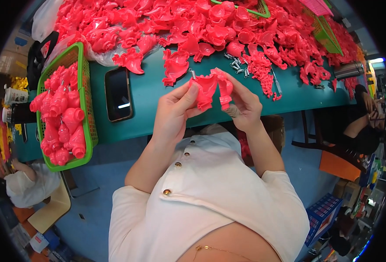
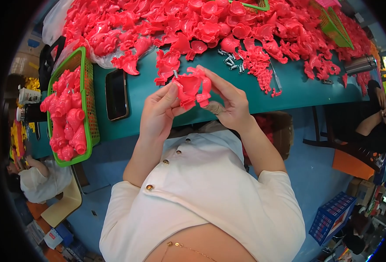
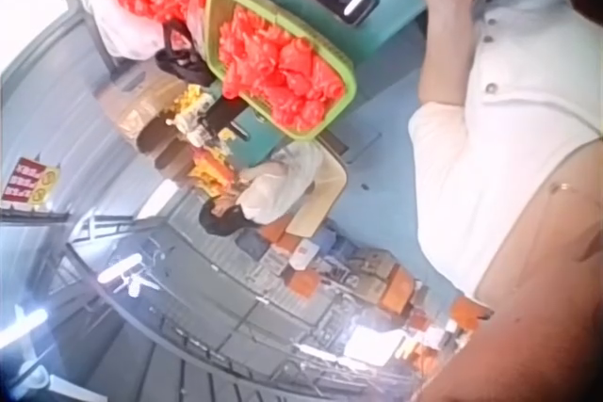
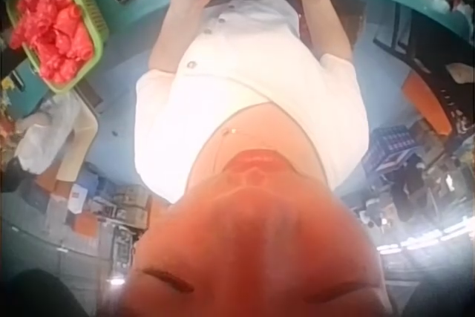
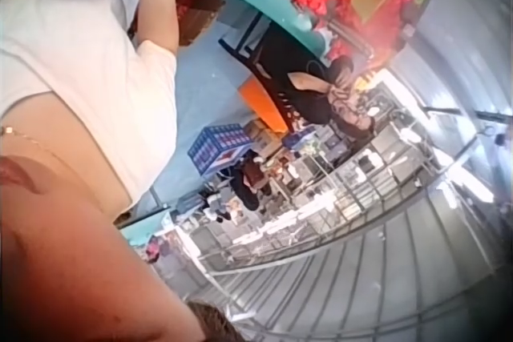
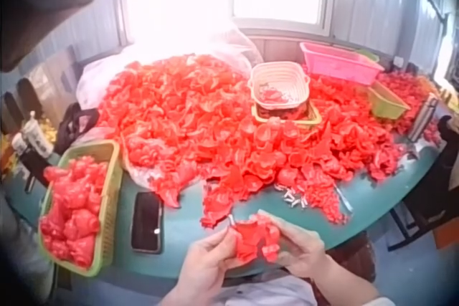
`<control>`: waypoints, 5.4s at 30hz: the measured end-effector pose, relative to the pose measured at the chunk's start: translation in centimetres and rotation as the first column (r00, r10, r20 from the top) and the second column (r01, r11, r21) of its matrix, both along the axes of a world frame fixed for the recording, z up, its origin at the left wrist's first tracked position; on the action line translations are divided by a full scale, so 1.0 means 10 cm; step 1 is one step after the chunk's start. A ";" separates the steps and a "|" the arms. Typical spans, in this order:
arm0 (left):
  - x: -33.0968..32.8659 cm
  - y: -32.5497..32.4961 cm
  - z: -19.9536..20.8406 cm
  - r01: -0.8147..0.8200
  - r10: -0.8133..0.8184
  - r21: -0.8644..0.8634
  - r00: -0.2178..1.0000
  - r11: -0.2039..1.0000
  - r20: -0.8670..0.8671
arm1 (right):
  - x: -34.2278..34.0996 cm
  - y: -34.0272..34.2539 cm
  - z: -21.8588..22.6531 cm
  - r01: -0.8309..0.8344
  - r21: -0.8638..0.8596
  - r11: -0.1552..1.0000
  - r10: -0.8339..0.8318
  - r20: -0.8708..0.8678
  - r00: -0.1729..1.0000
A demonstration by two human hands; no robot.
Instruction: Assembling small pink plastic toy components at a factory workbench.
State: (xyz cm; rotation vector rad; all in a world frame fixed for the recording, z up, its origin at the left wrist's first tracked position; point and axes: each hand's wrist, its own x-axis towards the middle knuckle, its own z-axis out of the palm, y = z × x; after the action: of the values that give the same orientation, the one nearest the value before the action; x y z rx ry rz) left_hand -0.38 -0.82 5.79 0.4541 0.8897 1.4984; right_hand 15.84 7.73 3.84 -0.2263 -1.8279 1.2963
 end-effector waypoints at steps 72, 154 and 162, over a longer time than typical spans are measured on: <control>0.12 0.07 -0.40 0.135 0.319 0.374 0.312 0.918 -0.895 | -0.13 -0.12 -0.18 0.288 -0.396 0.872 -0.248 0.150 0.957; -0.33 0.29 -0.30 -0.193 0.161 0.124 0.191 0.973 -0.968 | -0.48 0.19 -0.11 0.295 -0.080 0.952 -0.231 0.446 0.865; -0.05 -0.03 -0.21 0.167 -0.131 -0.247 0.979 0.955 0.155 | 0.16 0.70 -0.14 0.514 0.440 0.736 -0.676 0.445 0.588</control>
State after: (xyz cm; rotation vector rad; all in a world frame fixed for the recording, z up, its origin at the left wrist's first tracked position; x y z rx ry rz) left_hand -0.91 -1.13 3.68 0.2175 0.9067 1.2389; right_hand 17.43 14.77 2.39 -1.1107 -2.1165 0.4862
